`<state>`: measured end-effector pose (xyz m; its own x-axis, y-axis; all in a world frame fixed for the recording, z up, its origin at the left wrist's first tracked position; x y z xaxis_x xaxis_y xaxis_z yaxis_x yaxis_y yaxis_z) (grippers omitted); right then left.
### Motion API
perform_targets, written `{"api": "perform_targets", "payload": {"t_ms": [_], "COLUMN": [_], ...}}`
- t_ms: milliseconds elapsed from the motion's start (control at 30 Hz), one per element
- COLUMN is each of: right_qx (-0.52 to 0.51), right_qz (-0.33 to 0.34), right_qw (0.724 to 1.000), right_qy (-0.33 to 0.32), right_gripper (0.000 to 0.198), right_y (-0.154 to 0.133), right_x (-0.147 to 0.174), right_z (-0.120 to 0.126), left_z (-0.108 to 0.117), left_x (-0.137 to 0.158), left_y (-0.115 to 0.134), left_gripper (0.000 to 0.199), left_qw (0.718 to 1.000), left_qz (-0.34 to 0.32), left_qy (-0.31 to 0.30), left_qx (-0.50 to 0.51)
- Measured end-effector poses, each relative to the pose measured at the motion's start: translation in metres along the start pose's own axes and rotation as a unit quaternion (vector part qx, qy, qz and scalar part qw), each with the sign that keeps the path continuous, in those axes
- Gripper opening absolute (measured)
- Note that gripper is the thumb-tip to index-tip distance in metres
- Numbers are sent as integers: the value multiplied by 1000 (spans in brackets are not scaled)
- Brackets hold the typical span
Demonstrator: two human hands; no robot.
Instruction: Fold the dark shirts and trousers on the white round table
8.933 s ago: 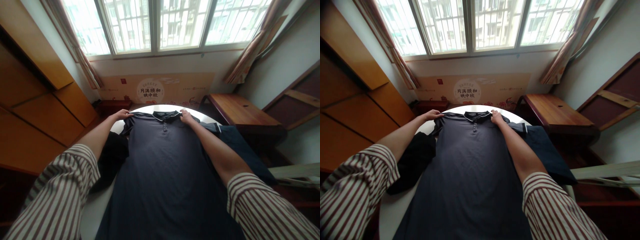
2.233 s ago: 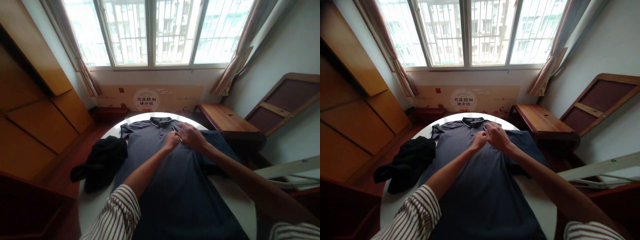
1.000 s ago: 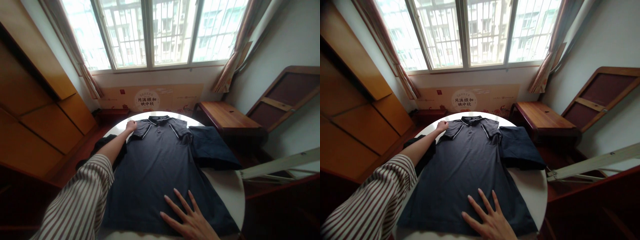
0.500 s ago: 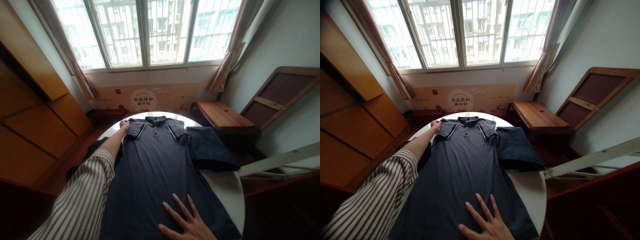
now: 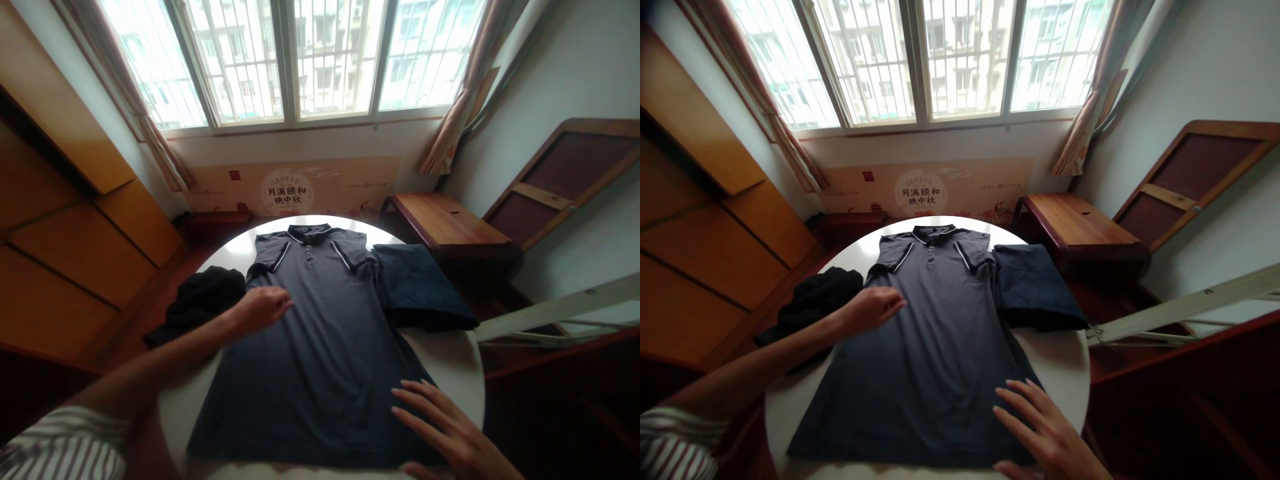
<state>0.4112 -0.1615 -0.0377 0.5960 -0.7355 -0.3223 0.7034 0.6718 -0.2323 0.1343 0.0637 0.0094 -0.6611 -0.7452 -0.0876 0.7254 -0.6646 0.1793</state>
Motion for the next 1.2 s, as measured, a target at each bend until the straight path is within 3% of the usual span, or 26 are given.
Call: {"api": "perform_targets", "payload": {"t_ms": [67, 133, 200, 300, 367, 533, 733, 867, 967, 1067, 1200], "right_qx": [12, 10, 4, 4, 16, 17, 24, 27, 36, 56, 75], "right_qz": [14, 36, 61, 87, 91, 109, 101, 87, 75, 69, 76], "right_qw": [1000, 999, 998, 996, 995, 994, 994, 995, 995, 994, 993], "right_qy": [6, 13, 19, 29, 25, 2, 23, 36, 56, 63, 50], "right_gripper": [57, 50, 40, 32, 32, 38, 52, 60, 56, 49, 34], "right_y": [6, 7, 4, -3, -4, -7, -6, -5, -3, -1, 1], "right_x": [14, 22, 23, 21, 20, 22, 24, 24, 25, 28, 28], "right_z": [5, 6, 6, 7, 6, -2, -1, 10, 18, 18, 12], "left_z": [-13, -20, -23, -27, -31, -30, -16, -29, -41, -45, -48], "left_x": [67, 124, 162, 193, 202, 209, 209, 213, 219, 226, 231], "left_y": [53, 85, 98, 98, 98, 102, 82, 78, 77, 64, 46], "left_gripper": [31, 30, 49, 34, 25, 27, 23, 25, 41, 55, 58], "left_qw": [994, 989, 990, 990, 987, 984, 986, 992, 995, 993, 985], "left_qz": [-100, -137, -138, -116, -116, -117, -9, -13, -18, 35, 90], "left_qy": [-50, -51, -21, 42, 63, 94, 169, 124, 90, 108, 141], "left_qx": [3, 7, -9, -62, -88, -99, -12, -26, -33, -29, -38]}}
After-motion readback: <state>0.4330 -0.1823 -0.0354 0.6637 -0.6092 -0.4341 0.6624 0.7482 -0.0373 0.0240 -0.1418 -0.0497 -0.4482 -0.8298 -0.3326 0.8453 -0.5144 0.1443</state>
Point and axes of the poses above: each hand's wrist, its own x-axis away from the middle knuckle, its own z-axis out of the back of the hand, y = z × x, the point moved 8 cm from there along -x, towards the middle knuckle, and after that the axes turned 7 degrees about -x, right-handed, at the moved point
